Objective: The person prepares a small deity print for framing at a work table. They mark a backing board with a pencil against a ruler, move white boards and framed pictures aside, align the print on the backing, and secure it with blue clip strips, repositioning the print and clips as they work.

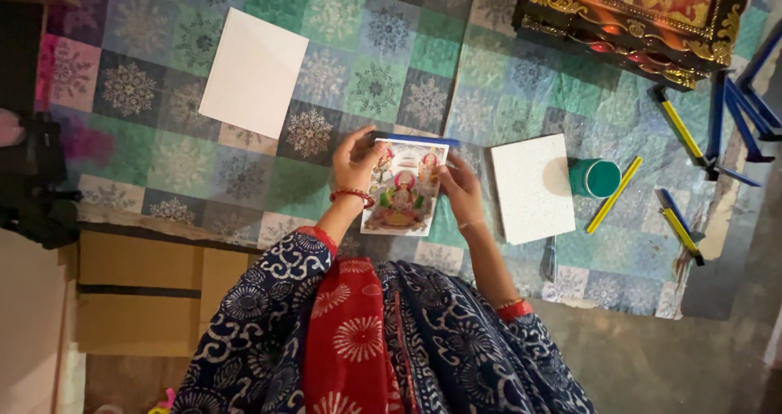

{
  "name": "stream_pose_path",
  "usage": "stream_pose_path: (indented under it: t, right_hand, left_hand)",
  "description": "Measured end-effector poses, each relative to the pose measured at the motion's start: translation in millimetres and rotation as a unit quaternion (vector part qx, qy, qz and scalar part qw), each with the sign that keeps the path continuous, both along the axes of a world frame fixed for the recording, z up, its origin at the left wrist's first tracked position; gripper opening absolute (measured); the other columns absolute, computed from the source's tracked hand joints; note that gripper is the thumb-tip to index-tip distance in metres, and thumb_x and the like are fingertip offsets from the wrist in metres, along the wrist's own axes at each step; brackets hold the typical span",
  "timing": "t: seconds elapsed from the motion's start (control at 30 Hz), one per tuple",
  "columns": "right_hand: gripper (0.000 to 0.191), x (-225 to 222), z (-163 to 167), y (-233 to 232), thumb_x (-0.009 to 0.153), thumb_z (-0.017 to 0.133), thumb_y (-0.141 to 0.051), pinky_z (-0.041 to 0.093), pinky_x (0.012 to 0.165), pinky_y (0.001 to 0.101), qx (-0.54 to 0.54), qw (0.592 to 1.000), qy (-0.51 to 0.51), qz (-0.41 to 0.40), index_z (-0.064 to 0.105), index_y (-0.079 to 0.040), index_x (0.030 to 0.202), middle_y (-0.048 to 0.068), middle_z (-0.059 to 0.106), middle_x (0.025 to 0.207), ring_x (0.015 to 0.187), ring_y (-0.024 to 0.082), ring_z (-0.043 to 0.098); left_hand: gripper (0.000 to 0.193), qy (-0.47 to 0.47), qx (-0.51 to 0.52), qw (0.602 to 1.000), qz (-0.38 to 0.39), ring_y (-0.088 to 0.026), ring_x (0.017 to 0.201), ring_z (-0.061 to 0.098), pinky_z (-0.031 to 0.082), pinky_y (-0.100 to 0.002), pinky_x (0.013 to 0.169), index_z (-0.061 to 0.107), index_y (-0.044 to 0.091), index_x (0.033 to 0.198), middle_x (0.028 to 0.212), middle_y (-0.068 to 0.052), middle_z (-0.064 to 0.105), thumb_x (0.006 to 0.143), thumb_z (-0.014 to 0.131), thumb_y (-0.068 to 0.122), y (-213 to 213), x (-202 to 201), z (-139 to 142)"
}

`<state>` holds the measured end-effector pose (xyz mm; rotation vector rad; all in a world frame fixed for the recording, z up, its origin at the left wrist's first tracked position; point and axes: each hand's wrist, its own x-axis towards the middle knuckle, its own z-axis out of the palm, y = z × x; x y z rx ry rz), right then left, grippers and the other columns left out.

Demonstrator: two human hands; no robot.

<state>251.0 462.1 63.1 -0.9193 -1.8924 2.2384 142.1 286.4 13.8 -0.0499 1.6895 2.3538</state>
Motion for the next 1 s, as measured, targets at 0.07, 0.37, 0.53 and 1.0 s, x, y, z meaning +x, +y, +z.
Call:
stream_pose_path:
  t: [0.07, 0.37, 0.53, 1.0]
  right_hand:
    - [0.043, -3.4, 0.4, -3.6, 0.104, 0.067, -0.017, 0.06, 0.079, 0.0306, -0.013, 1.0, -0.017, -0.01, 0.06, 0.004, 0.14, 0.009, 0.075, 0.112, 0.096, 0.015, 0.072]
    - [0.081, -3.8, 11.7, -3.3, 0.097, 0.07, -0.01, 0.052, 0.063, 0.0246, 0.107, 0.993, 0.045, 0.019, 0.026, -0.02, 0.164, 0.008, 0.074, 0.091, 0.079, 0.011, 0.065]
    - [0.076, 3.0, 2.4, 2.6, 0.098, 0.07, -0.009, 0.051, 0.06, 0.0247, 0.088, 0.995, 0.04, 0.029, 0.032, -0.019, 0.162, 0.007, 0.074, 0.097, 0.081, 0.011, 0.067]
    - [0.035, -7.8, 4.6, 18.1, 0.108, 0.056, -0.029, 0.06, 0.061, 0.0312, 0.027, 0.999, -0.031, -0.009, 0.057, -0.015, 0.139, 0.007, 0.073, 0.109, 0.083, 0.016, 0.074]
  left_hand:
    - [0.038, -0.011, 0.008, 1.0, -0.007, -0.01, 0.085, 0.071, 0.058, -0.024, 0.077, 0.069, 0.004, 0.127, 0.101, -0.005, 0.075, 0.09, 0.079, 0.004, -0.5, 1.7, -0.6]
    - [0.035, 0.008, -0.052, 0.997, -0.048, -0.009, 0.084, 0.071, 0.057, -0.023, 0.074, 0.069, 0.003, 0.124, 0.097, -0.005, 0.076, 0.091, 0.079, 0.006, -9.4, -3.0, 3.8]
    - [0.034, 0.014, -0.087, 0.994, -0.068, -0.008, 0.084, 0.072, 0.057, -0.023, 0.073, 0.069, 0.005, 0.124, 0.096, -0.004, 0.075, 0.091, 0.078, 0.008, -11.5, -3.2, 4.1]
    - [0.032, 0.002, -0.076, 0.994, -0.078, -0.006, 0.085, 0.07, 0.054, -0.021, 0.073, 0.068, 0.007, 0.123, 0.096, -0.001, 0.074, 0.093, 0.078, 0.01, -7.9, -4.9, -1.0]
